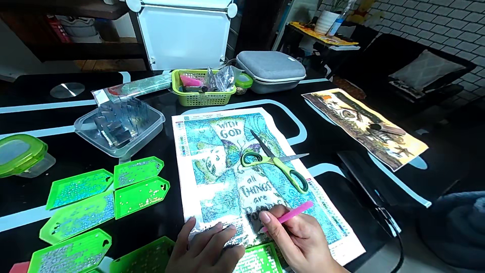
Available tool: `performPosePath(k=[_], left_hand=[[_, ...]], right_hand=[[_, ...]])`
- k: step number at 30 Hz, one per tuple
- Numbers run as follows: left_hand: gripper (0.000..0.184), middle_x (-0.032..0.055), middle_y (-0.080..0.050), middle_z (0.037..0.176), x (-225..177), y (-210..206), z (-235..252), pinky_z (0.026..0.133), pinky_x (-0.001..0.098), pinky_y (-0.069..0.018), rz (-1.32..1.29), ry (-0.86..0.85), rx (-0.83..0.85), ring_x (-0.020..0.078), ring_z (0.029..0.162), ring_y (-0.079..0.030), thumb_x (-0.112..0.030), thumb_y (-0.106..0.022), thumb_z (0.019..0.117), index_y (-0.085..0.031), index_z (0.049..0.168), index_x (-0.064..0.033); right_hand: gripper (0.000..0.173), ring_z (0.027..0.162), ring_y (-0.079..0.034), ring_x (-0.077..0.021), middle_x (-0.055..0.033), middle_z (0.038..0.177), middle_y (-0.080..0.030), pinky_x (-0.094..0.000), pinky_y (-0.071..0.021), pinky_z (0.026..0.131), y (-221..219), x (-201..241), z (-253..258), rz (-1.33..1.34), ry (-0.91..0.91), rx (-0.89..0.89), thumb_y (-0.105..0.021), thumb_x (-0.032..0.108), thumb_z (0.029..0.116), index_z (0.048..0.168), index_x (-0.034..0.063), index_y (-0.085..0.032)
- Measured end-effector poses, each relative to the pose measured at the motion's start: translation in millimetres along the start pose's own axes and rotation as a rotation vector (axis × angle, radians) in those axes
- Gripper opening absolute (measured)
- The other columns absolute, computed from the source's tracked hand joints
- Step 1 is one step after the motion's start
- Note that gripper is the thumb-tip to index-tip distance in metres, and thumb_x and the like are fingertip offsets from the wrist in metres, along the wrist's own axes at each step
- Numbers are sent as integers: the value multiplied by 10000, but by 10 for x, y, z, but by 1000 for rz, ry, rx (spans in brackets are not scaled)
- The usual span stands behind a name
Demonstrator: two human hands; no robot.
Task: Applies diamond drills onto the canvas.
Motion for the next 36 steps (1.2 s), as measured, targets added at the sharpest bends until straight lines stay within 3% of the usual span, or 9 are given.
performPosePath(k=[3, 9, 16, 27, 36], left_hand=[[421, 52, -696, 1341, 0, 4, 3, 1169, 623, -248, 1, -1, 0, 270, 1291, -617, -486, -749, 875, -759, 1182, -198], [418, 56, -697, 1339, 1, 11, -1, 1170, 624, -243, -6, -5, -1, 273, 1292, -616, -472, -757, 873, -760, 1184, -194], [421, 54, -697, 1339, -5, 12, 0, 1168, 622, -247, -2, 0, 1, 268, 1284, -621, -486, -749, 877, -759, 1184, -198], [428, 48, -691, 1351, 10, 0, -11, 1174, 625, -242, 2, -8, 0, 266, 1296, -615, -491, -745, 879, -756, 1196, -203], [425, 57, -692, 1347, 2, 11, -1, 1173, 626, -241, -8, -1, 10, 277, 1294, -615, -479, -747, 879, -756, 1194, -194]], right_hand=[[314, 599, -569, -3, -28, 678, -598, -134, -469, 556, 24, 8, 4, -25, 10, 21, -540, 257, 1085, 884, 33, -629], [244, 664, -635, 37, 34, 758, -679, -129, -528, 590, 153, 116, -85, 226, -159, -9, -536, 217, 1088, 924, 77, -651], [280, 629, -607, -17, -53, 694, -624, -160, -502, 589, 181, 231, -298, 174, -119, 53, -540, 202, 1085, 886, 19, -611], [305, 630, -606, -47, -79, 682, -610, -173, -497, 595, 182, 235, -308, 80, -78, 55, -538, 187, 1081, 847, 2, -603], [246, 650, -615, 46, 55, 737, -664, -124, -511, 580, 137, 144, -81, 276, -195, -43, -534, 202, 1087, 898, 91, -647]])
Point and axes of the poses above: each hand's wrist, its own z-axis towards the middle knuckle, its own y-axis out of the back of the hand, x = y × z, the point moved 1 cm from there along z, towards the middle knuckle
